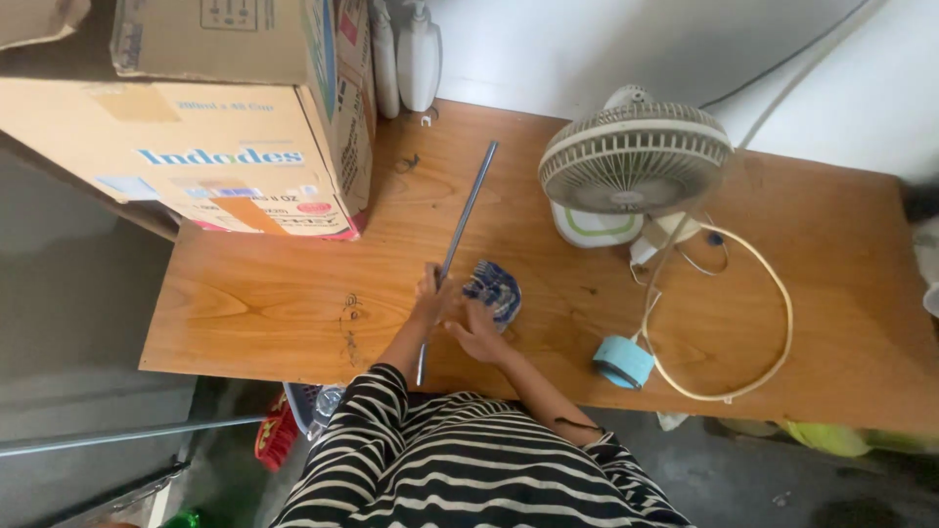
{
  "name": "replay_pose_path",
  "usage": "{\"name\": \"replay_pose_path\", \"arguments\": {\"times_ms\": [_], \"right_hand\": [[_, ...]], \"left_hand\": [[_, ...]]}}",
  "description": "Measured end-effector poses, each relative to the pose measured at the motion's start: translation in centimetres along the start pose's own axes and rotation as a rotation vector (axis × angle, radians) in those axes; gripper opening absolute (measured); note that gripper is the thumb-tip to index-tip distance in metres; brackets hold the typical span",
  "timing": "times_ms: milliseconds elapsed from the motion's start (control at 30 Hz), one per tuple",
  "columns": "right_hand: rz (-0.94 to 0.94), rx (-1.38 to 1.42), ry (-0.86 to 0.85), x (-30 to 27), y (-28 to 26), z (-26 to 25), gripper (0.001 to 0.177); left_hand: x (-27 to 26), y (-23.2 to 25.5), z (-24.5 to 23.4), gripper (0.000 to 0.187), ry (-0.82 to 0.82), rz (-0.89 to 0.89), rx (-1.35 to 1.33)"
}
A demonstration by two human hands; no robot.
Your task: The person gathers small items from a wooden table and places them into a teal plastic chair. They then collect empty plastic bottles from the floor and pack them into a large white sack, which they hang on a wall hook. The person also wipes the table surface with a cloth.
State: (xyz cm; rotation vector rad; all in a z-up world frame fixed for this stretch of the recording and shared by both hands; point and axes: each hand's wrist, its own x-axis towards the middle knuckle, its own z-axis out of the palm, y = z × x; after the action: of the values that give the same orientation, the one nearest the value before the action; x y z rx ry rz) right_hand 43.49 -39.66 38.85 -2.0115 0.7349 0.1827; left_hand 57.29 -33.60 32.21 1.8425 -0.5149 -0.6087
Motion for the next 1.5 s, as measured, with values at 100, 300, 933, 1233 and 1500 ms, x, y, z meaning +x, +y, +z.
{"name": "replay_pose_path", "arguments": {"times_ms": [100, 300, 933, 1233, 1500], "right_hand": [[-0.110, 0.401, 0.076, -4.3, -4.1, -0.3, 0.058], [-0.414, 0.707, 0.376, -7.6, 3.4, 0.5, 0.047], [0.401, 0.544, 1.333, -40.9, 13.9, -1.4, 0.052], [0.910, 0.824, 1.587, -49.9, 20.3, 8.2, 0.031], [1.228, 0.903, 1.796, -56.7, 23.6, 15.6, 0.033]], "left_hand": [[-1.6, 3.8, 2.8, 0.027, 0.033, 0.021, -0.210], [-6.1, 6.2, 9.4, 0.036, 0.054, 0.051, -0.515], [-39.4, 15.2, 25.7, 0.033, -1.161, 0.253, -0.148], [-51.0, 9.1, 29.8, 0.043, -1.719, 0.410, 0.170], [-59.4, 5.6, 31.4, 0.050, -2.136, 0.701, 0.300]]}}
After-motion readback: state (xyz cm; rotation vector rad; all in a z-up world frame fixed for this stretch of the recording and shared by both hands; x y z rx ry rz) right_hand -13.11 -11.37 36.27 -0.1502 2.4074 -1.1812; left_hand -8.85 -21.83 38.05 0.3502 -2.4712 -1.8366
